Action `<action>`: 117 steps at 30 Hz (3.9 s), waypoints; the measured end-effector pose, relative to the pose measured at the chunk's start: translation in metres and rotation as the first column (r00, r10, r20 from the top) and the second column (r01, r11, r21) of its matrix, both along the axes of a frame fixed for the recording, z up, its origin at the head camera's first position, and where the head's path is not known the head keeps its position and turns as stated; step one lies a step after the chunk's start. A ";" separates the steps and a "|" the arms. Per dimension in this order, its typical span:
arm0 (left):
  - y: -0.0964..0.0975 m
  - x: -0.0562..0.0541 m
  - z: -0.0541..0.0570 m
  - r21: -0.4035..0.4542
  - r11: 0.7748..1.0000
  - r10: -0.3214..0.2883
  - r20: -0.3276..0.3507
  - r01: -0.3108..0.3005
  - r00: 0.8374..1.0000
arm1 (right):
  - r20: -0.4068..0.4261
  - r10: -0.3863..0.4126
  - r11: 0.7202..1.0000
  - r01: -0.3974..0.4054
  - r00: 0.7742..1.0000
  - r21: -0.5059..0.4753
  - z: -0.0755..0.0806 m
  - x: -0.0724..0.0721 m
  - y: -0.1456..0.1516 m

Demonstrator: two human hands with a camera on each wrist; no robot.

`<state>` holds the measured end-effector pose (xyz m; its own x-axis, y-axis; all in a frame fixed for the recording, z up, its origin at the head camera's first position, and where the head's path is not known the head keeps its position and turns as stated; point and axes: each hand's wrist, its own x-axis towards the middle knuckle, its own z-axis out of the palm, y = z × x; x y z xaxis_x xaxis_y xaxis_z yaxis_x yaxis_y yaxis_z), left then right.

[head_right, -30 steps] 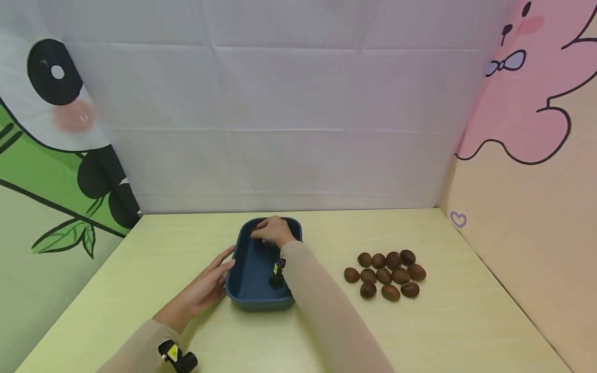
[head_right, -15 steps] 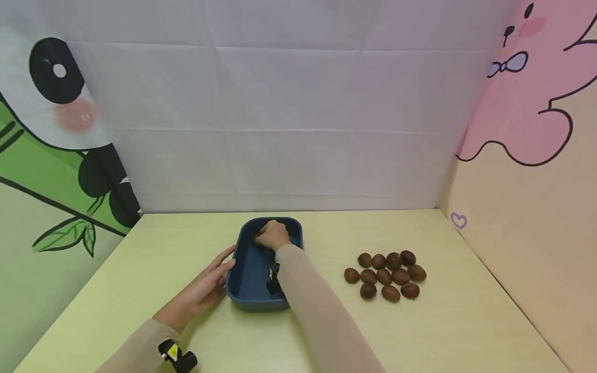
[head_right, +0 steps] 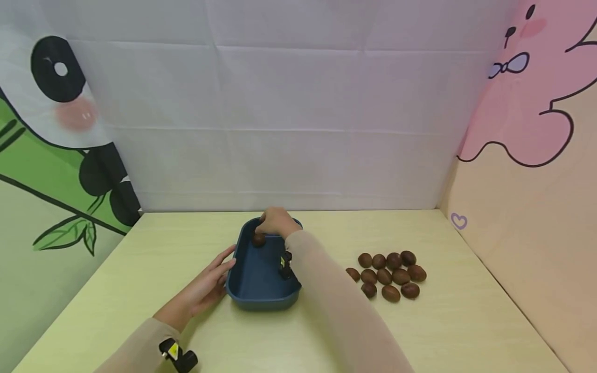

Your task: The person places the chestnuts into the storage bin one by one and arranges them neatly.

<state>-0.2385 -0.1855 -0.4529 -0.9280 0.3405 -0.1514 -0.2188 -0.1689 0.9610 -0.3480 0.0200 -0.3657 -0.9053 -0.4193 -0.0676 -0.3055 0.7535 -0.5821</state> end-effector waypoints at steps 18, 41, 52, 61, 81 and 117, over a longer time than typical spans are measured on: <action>0.000 0.000 -0.001 -0.001 1.000 0.026 0.006 -0.026 1.000 | -0.075 0.103 0.991 -0.097 0.992 0.089 0.014 0.034 0.103; -0.002 0.000 -0.002 -0.013 1.000 -0.003 -0.007 0.003 1.000 | 0.009 0.029 0.989 -0.030 1.000 0.145 -0.046 0.089 0.207; -0.002 0.000 -0.002 -0.008 1.000 -0.017 -0.008 0.017 1.000 | -0.011 0.033 0.987 -0.031 0.999 0.156 -0.046 0.089 0.208; -0.001 0.000 -0.001 -0.012 1.000 -0.003 -0.005 0.003 1.000 | -0.099 0.094 0.986 -0.078 0.991 0.150 -0.031 0.082 0.200; 0.000 0.000 -0.001 -0.012 1.000 0.002 -0.002 -0.002 1.000 | -0.092 0.246 0.958 -0.257 0.965 -0.130 0.028 0.051 0.118; -0.002 -0.002 -0.002 -0.038 0.999 0.007 0.002 -0.007 1.000 | 0.120 0.071 0.997 -0.072 0.990 0.003 -0.040 0.002 -0.012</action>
<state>-0.2401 -0.1877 -0.4551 -0.9300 0.3280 -0.1657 -0.2194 -0.1338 0.9664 -0.3457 0.0083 -0.4060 -0.8582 -0.4818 -0.1768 -0.2872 0.7363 -0.6127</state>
